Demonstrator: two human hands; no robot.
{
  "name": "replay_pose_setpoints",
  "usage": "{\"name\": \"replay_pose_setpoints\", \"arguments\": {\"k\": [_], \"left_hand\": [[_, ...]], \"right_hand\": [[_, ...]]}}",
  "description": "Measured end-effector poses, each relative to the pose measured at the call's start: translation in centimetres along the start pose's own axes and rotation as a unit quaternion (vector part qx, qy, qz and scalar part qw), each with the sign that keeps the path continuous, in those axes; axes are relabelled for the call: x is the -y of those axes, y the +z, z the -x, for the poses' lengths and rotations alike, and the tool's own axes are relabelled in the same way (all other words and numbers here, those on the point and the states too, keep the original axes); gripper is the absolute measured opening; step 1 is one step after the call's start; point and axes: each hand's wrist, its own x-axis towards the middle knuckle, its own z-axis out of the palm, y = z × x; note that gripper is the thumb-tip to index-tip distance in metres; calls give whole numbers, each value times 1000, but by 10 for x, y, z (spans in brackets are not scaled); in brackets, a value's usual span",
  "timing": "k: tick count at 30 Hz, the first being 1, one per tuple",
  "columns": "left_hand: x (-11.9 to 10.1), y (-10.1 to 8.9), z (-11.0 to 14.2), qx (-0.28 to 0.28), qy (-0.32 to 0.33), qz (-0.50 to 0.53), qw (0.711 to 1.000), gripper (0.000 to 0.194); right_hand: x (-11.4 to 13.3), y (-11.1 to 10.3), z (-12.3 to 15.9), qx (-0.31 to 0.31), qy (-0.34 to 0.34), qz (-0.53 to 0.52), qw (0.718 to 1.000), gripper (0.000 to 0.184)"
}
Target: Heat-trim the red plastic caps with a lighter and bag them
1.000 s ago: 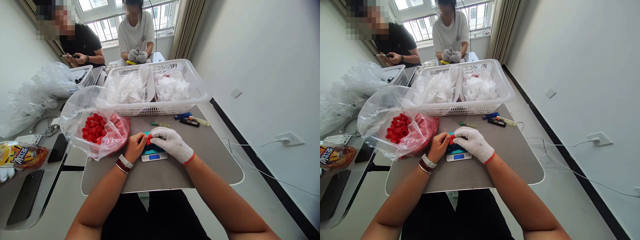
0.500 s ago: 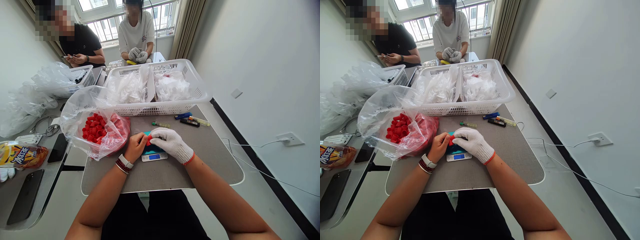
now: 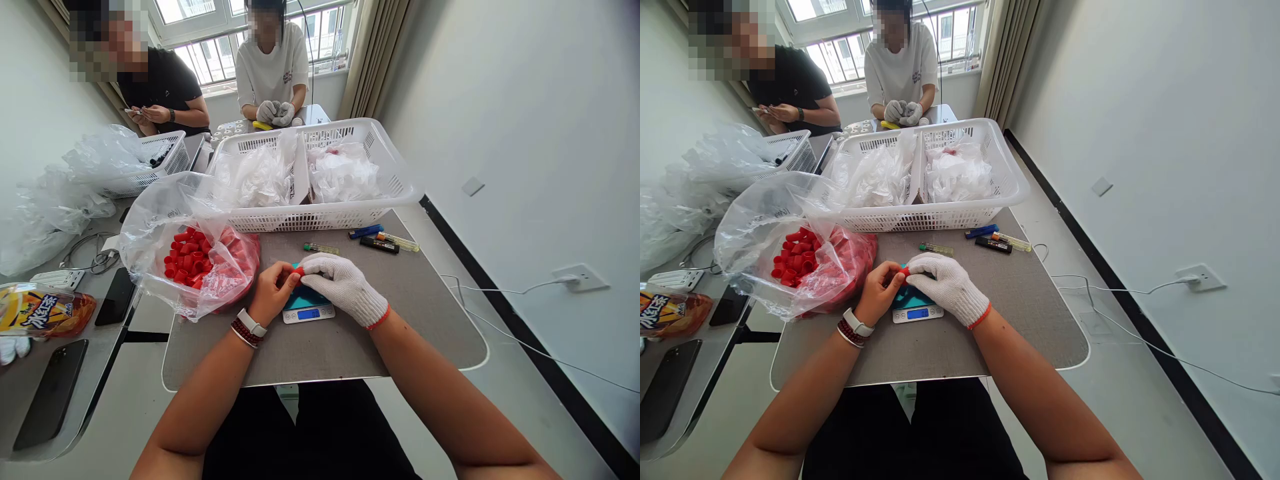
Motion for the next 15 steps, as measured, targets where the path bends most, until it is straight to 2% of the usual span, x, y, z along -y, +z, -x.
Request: {"name": "replay_pose_setpoints", "arguments": {"k": [2,5,11,15], "left_hand": [[1,1,0,-13,-4,-1,1000,42],[1,0,0,2,-5,0,1000,44],[1,-1,-1,-8,13,-33,999,60],[1,-1,-1,-3,12,-27,1000,57]], "right_hand": [[0,-1,0,-2,1,13,1000,12],[2,-2,0,15,6,25,1000,13],[7,-1,-2,55,7,14,998,13],[6,-1,-2,47,5,-4,999,14]]}}
